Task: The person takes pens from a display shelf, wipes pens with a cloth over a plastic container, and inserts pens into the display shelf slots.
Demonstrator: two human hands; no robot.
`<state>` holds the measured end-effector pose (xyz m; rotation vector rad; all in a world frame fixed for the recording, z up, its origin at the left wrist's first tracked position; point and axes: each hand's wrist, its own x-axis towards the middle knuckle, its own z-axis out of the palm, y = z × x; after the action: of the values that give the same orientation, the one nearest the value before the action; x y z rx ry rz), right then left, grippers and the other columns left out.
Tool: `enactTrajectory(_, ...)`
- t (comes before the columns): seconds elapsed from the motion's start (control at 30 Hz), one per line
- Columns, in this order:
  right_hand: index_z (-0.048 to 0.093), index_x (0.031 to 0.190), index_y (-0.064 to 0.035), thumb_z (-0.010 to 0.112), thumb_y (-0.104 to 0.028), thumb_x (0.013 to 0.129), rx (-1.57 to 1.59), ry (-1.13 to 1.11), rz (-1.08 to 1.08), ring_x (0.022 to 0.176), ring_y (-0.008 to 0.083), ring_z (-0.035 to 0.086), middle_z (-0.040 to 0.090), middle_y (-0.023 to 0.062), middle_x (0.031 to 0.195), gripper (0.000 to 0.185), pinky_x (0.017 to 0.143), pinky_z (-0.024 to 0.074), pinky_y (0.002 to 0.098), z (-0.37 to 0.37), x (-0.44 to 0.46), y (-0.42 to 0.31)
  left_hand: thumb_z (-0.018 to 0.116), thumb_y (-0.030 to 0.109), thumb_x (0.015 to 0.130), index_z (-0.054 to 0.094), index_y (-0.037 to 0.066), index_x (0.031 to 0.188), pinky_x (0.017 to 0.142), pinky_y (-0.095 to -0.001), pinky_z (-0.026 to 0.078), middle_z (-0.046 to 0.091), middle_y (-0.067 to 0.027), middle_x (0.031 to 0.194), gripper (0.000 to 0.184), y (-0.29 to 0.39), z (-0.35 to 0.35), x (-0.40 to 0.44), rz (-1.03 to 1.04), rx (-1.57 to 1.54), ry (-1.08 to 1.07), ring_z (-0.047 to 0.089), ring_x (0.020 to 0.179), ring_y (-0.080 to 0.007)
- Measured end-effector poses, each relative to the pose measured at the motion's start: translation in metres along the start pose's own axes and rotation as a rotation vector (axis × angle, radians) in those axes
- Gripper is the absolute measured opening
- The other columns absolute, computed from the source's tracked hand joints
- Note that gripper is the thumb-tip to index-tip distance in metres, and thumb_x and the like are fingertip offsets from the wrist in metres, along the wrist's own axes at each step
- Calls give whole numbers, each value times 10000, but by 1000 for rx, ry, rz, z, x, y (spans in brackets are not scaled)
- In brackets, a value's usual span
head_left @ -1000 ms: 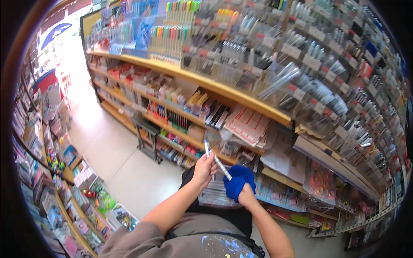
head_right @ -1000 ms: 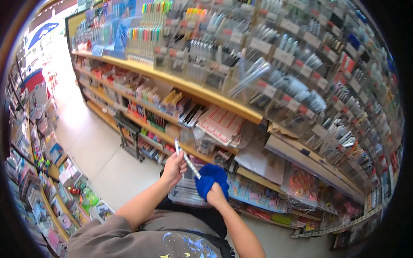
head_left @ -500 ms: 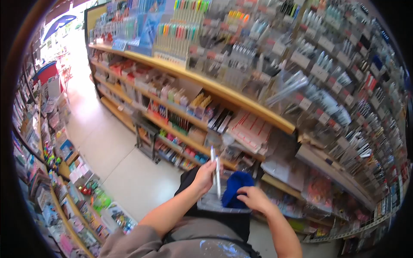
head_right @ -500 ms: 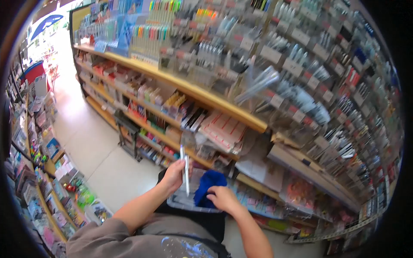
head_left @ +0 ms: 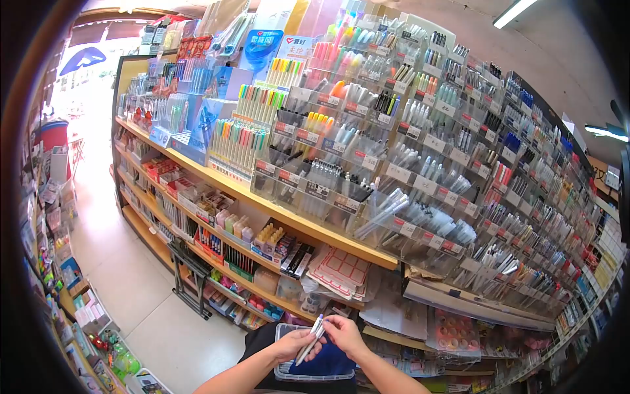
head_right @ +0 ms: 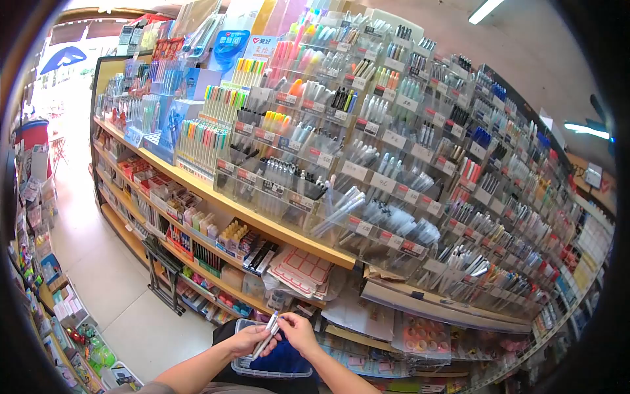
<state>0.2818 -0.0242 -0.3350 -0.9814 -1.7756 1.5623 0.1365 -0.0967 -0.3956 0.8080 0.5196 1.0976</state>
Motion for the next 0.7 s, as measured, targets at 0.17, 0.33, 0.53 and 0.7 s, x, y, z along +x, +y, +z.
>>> enactTrajectory(0.17, 576, 922, -39, 556, -180, 864, 56, -137, 78, 511, 39, 451, 537, -16, 654, 154, 450, 350, 174, -12, -4, -6, 401, 302, 931, 493, 41, 1014, 538, -224, 404, 474, -7, 724, 289, -5, -2, 8, -21, 28, -93, 491, 619, -100)
enactTrajectory(0.33, 558, 927, -40, 556, -182, 866, 6, -249, 147, 518, 50, 467, 543, -6, 656, 155, 455, 375, 182, -17, -8, 6, 386, 314, 938, 498, 49, 1028, 567, -222, 424, 495, -3, 751, 302, -12, -2, 9, -118, 203, -66, 517, 651, -102)
enactTrajectory(0.53, 539, 944, -43, 541, -149, 870, 54, -148, 4, 569, 63, 501, 535, -1, 695, 129, 504, 445, 208, -37, -9, -10, 506, 269, 884, 557, 7, 978, 610, -268, 457, 569, -41, 796, 283, -7, 12, 8, 275, 789, 344, 559, 681, -142)
enactTrajectory(0.7, 545, 925, -29, 554, -83, 849, 29, 22, -131, 563, 80, 532, 547, 20, 713, 94, 511, 472, 229, -80, -21, -79, 659, 182, 721, 533, 15, 1018, 791, -366, 422, 540, -138, 988, 364, 20, 25, -15, 442, 1507, 699, 507, 954, -311)
